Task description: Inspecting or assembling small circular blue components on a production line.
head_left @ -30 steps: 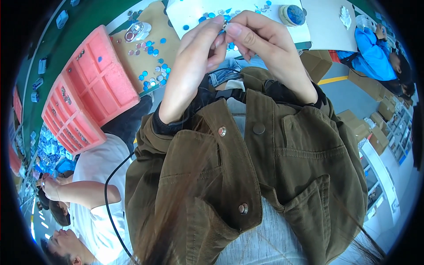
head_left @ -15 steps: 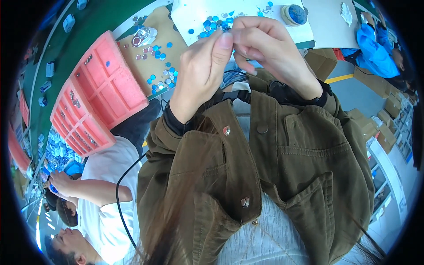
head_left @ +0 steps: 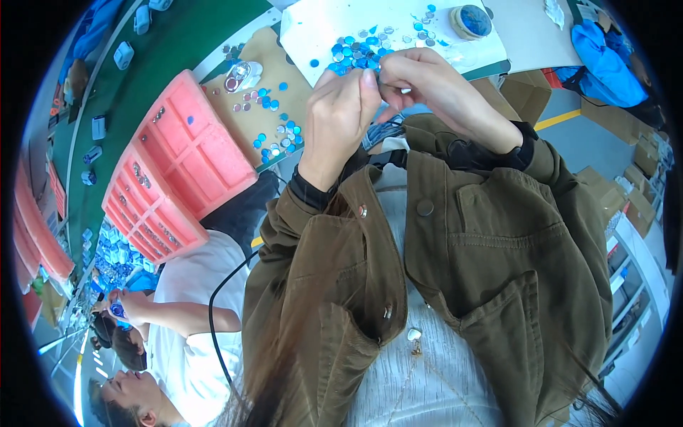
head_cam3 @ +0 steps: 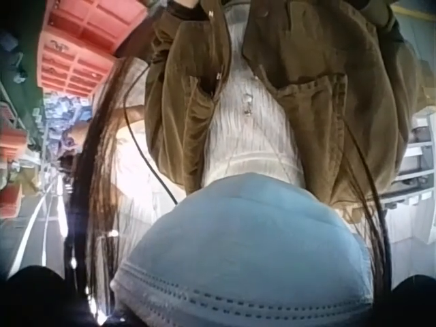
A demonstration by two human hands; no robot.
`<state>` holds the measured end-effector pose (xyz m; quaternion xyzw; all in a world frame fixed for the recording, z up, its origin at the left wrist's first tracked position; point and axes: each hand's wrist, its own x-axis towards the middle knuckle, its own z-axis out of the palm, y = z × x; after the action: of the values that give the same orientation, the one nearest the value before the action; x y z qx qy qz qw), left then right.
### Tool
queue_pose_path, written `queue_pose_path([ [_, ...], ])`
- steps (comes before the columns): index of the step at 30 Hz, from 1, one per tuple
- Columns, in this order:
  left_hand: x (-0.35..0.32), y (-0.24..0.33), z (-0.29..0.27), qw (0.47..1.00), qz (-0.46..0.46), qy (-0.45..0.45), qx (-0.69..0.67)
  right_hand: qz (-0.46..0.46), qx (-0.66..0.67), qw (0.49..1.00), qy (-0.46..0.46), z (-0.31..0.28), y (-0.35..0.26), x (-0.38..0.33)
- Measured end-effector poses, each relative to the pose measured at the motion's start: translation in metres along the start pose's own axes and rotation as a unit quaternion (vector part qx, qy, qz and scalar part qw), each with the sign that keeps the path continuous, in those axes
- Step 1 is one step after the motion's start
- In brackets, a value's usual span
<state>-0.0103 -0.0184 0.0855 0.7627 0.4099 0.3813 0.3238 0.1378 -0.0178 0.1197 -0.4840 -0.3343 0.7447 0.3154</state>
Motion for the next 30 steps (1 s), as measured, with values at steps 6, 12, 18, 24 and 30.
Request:
queue_pose_path([
  [6, 0.009, 0.003, -0.003, 0.998, -0.047, -0.047, -0.008, -0.181, -0.271, 0.945, 0.023, -0.013, 0.012, 0.006],
  [12, 0.002, 0.001, -0.006, 0.995, -0.088, 0.0, -0.043, -0.342, -0.404, 0.844, 0.091, -0.007, 0.007, -0.001],
  [18, 0.004, 0.008, -0.008, 0.994, -0.1, 0.011, -0.031, -0.448, -0.497, 0.733, 0.12, -0.006, 0.003, -0.005],
  [24, 0.007, 0.005, -0.006, 0.999, -0.014, 0.024, 0.044, -0.415, -0.609, 0.665, 0.124, -0.003, 0.002, -0.013],
  [30, 0.011, 0.008, -0.015, 0.99, 0.074, 0.006, 0.122, -0.379, -0.66, 0.639, 0.107, 0.004, -0.008, -0.017],
])
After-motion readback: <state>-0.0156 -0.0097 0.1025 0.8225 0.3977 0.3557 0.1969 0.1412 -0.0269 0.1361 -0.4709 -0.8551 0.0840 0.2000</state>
